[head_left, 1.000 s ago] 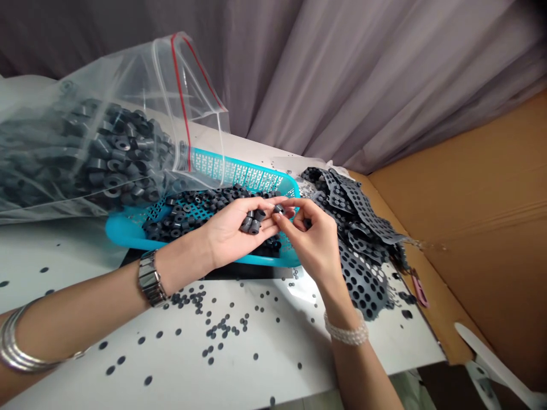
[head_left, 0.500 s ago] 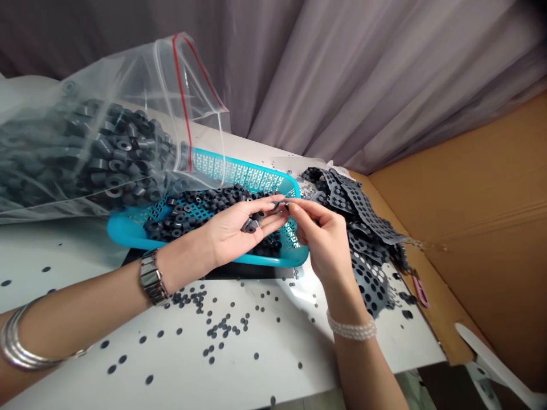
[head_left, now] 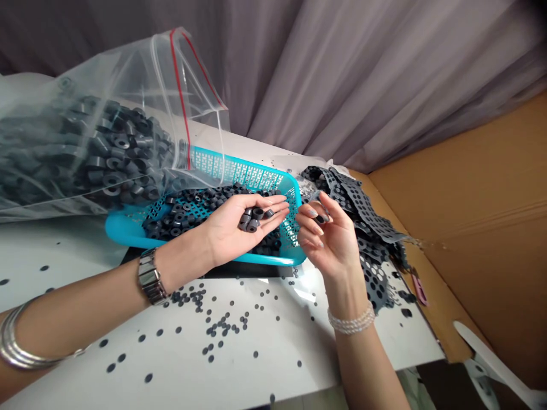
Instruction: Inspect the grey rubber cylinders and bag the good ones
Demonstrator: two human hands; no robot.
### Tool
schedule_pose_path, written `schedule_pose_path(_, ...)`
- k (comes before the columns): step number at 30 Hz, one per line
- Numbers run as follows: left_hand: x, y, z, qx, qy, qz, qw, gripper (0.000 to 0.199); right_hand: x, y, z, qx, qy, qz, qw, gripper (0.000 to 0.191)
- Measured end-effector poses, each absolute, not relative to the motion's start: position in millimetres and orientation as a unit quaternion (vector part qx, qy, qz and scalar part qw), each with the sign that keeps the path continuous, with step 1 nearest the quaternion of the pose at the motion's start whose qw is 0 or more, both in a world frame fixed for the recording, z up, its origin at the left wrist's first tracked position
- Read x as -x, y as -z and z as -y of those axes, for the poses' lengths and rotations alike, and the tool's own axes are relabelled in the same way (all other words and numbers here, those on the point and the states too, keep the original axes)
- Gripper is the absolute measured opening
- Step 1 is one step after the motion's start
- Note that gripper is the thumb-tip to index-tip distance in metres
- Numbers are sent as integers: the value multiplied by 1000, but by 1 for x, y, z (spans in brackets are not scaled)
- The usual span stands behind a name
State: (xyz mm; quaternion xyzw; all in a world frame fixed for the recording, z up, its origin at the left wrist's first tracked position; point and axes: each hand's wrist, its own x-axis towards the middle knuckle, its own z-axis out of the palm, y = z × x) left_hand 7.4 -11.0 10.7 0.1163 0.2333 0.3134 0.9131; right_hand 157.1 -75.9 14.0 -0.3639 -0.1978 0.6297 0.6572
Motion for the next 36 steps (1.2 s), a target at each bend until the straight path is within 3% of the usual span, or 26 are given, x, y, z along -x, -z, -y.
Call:
schedule_pose_path(7, -7, -7, 9, -104, -311, -229, 917, 39, -149, -9, 75, 459, -528, 333, 632, 24)
schedule_pose_path(10, -7, -5, 7, -108, -305, -218, 921, 19, -144, -6, 76, 526, -442, 443, 576, 10)
schedule_pose_path(12, -7, -6, 7, -112, -300, -217, 922, 15, -141, -7, 78, 574, -346, 532, 517, 14)
schedule_pose_path(16, -5, -8, 7, -123, -300, -219, 920, 25, -140, -9, 82, 615, -215, 630, 424, 17)
schedule_pose_path(21, -4, -7, 8, -121, -306, -201, 923, 53, -147, -9, 81, 619, -237, 600, 448, 24)
schedule_pose_path(36, -2, -8, 7, -134, -285, -199, 928, 55, -136, -9, 84, 625, -205, 660, 363, 17)
